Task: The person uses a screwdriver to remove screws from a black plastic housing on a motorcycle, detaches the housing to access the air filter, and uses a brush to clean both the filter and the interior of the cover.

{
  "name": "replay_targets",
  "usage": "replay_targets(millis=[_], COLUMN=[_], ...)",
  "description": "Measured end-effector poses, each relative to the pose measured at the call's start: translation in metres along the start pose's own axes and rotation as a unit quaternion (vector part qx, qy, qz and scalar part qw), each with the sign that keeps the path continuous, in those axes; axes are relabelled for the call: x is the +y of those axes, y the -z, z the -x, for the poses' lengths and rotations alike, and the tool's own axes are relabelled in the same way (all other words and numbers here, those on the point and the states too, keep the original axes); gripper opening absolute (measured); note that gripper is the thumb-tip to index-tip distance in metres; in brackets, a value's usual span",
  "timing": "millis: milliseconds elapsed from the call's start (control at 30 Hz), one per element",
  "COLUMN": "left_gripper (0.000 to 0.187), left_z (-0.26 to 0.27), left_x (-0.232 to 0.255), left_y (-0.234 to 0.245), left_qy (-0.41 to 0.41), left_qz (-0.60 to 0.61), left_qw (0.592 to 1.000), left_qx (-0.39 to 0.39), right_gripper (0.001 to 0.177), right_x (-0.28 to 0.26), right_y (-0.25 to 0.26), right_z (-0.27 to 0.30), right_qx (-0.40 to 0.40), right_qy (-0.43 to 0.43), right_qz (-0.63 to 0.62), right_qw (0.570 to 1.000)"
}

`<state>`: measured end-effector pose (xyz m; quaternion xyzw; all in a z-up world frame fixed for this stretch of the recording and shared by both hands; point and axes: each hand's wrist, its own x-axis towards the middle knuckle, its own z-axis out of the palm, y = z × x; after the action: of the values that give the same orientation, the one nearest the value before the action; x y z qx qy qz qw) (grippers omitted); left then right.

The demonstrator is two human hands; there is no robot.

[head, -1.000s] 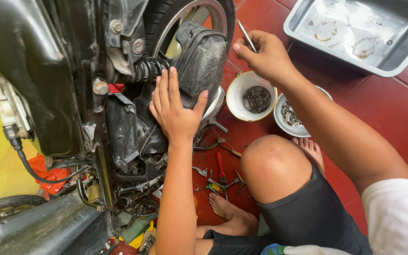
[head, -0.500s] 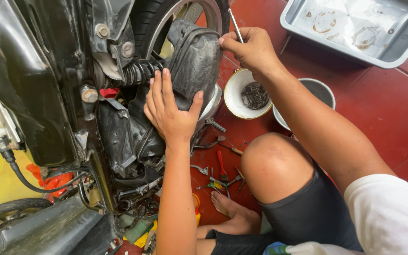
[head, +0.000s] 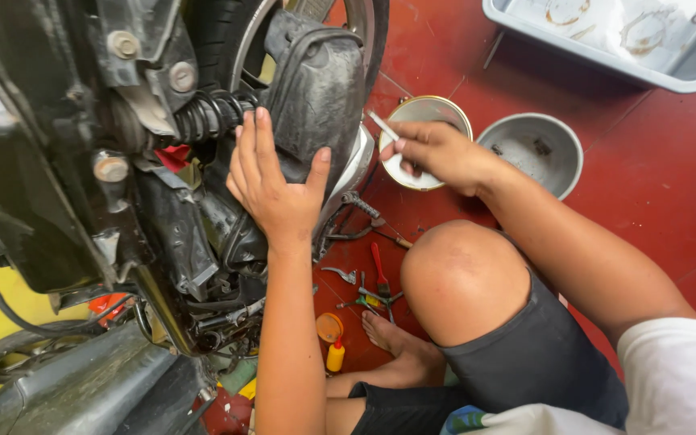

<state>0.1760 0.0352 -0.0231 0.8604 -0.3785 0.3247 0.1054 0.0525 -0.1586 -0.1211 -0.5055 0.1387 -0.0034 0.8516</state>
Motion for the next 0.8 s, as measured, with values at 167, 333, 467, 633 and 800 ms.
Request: replay_targets(millis=[167,333,467,633,800], left_gripper=[0.085,0.085,0.086,0.089,0.081], left_z=[0.001,-0.003,-0.004,-0.003,-0.005], left_x=[-0.005,-0.006,-0.01,-0.015,0.002], left_y=[-0.003,0.0,0.001,0.005,0.014], left_qy=[-0.017,-0.018,-0.018,-0.001,0.02], left_qz=[0.011,0.041,0.057,0.07,0.053], left_qw=[1.0,0.998,0.995,0.992,0.99], left_qx=[-0.015,-0.053,-0.082,-0.107,-0.132], right_gripper=[0.041,0.038,0.051,0.054,0.047], right_x=[-0.003,0.045,0.037,0.037,0.011], right_y=[-0.004,0.0,-0.003,0.002,0.007], right_z=[0.012,-0.014,0.002,0.002,0.009], right_qx=[-0.036,-0.003,-0.038,-0.11,-0.108], right_qy=[-0.058,-0.05,-0.043,0.005,-0.049], right_qz=[-0.053,0.033,-0.033,-0.088,-0.032], right_qw=[0.996,0.998,0.998,0.99,0.992])
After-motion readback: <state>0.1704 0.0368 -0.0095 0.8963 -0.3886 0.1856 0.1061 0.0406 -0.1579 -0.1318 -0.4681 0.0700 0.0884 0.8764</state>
